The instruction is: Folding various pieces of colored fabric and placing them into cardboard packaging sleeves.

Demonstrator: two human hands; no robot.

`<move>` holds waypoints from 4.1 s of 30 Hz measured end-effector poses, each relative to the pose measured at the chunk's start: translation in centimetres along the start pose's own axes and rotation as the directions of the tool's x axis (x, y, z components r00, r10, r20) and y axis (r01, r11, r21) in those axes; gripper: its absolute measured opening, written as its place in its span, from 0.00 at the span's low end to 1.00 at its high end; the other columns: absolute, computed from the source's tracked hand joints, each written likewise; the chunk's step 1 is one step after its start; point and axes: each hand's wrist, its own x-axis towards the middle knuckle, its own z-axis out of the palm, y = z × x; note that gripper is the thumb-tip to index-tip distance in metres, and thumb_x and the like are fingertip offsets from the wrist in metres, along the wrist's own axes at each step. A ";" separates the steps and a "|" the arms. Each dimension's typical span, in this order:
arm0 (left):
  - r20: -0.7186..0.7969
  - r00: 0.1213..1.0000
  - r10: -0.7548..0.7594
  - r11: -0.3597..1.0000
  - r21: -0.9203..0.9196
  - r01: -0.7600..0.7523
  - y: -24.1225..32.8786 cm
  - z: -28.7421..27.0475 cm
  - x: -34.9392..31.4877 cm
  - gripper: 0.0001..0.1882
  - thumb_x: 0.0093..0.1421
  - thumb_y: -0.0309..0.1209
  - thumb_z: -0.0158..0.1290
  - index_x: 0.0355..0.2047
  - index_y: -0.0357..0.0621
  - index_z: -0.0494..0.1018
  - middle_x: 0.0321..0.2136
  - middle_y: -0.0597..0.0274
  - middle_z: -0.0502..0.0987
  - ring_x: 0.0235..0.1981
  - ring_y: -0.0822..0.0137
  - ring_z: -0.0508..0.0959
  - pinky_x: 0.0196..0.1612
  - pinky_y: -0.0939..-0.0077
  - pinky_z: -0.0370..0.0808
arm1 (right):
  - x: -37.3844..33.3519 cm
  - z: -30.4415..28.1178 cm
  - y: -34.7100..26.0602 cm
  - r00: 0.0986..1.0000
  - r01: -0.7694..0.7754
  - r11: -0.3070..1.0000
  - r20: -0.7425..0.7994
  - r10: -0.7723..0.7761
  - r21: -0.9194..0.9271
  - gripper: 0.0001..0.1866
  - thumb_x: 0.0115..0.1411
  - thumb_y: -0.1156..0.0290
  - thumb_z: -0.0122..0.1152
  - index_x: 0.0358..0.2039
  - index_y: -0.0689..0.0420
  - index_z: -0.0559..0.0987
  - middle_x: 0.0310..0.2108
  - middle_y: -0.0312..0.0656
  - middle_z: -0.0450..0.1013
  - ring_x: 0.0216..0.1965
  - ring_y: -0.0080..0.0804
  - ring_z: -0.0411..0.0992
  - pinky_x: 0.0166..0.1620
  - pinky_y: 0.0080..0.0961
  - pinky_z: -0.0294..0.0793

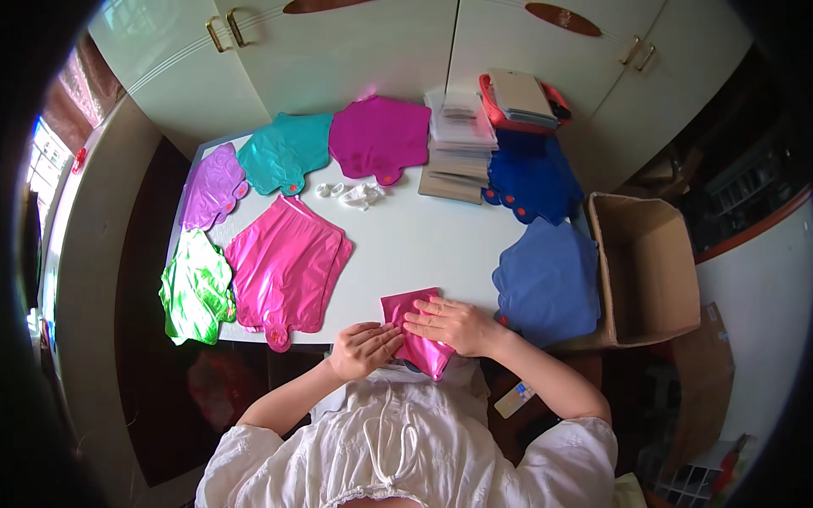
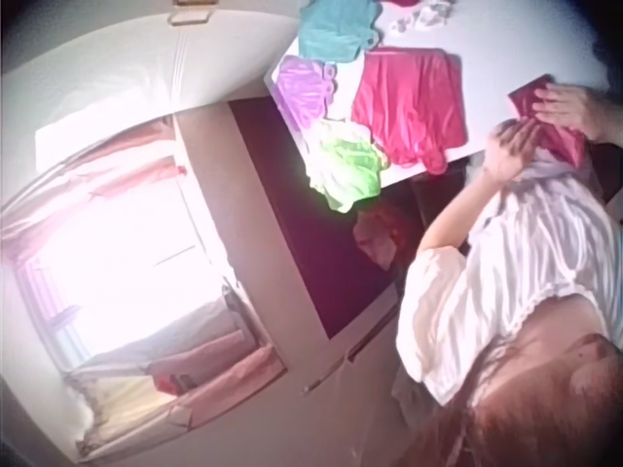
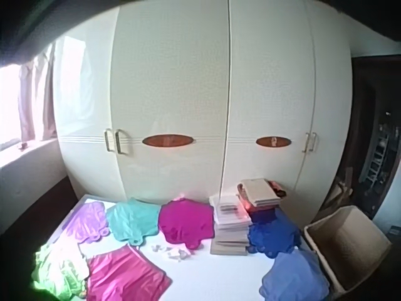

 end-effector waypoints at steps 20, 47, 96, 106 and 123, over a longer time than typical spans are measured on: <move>0.185 0.625 -0.758 0.300 -0.753 0.586 -1.8 -1.8 1.7 0.05 0.57 0.24 0.59 0.26 0.34 0.79 0.15 0.66 0.76 0.18 0.83 0.72 0.21 0.86 0.69 | 3.5 -2.0 -4.4 0.564 -0.255 0.536 -0.327 0.759 0.805 0.03 0.55 0.83 0.61 0.32 0.66 0.79 0.27 0.40 0.79 0.31 0.18 0.75 0.35 0.17 0.75; 0.202 0.622 -0.757 0.361 -0.663 0.655 -3.4 -3.6 1.7 0.08 0.56 0.24 0.59 0.21 0.35 0.76 0.12 0.67 0.71 0.15 0.82 0.70 0.18 0.83 0.65 | 4.4 -2.0 -3.5 0.596 -0.265 0.307 -0.095 0.798 0.914 0.13 0.57 0.78 0.63 0.43 0.65 0.74 0.27 0.36 0.76 0.29 0.15 0.71 0.33 0.15 0.71; 0.320 0.556 -0.767 0.146 -0.756 0.637 -3.6 -2.8 1.6 0.06 0.59 0.24 0.58 0.29 0.32 0.79 0.18 0.71 0.75 0.21 0.84 0.72 0.23 0.87 0.72 | 4.7 -1.1 -2.8 0.633 -0.263 0.595 -0.329 0.700 0.760 0.05 0.56 0.79 0.62 0.33 0.66 0.80 0.29 0.38 0.77 0.28 0.19 0.71 0.34 0.18 0.69; 0.371 0.518 -0.771 0.077 -0.752 0.654 -3.9 -3.1 1.8 0.07 0.60 0.26 0.58 0.28 0.33 0.79 0.19 0.71 0.76 0.21 0.83 0.72 0.24 0.86 0.71 | 5.3 -0.3 -3.1 0.523 -0.227 0.331 -0.172 0.835 0.916 0.08 0.58 0.77 0.63 0.38 0.64 0.79 0.29 0.36 0.77 0.30 0.17 0.71 0.37 0.15 0.70; 0.553 0.424 -0.718 0.285 -0.322 0.903 -8.4 -1.9 5.5 0.13 0.51 0.30 0.62 0.35 0.36 0.79 0.24 0.58 0.80 0.24 0.74 0.78 0.29 0.76 0.75 | 5.1 -0.4 5.1 0.638 -0.616 0.224 0.311 0.704 0.755 0.04 0.57 0.74 0.61 0.31 0.61 0.77 0.22 0.31 0.72 0.23 0.15 0.68 0.25 0.15 0.68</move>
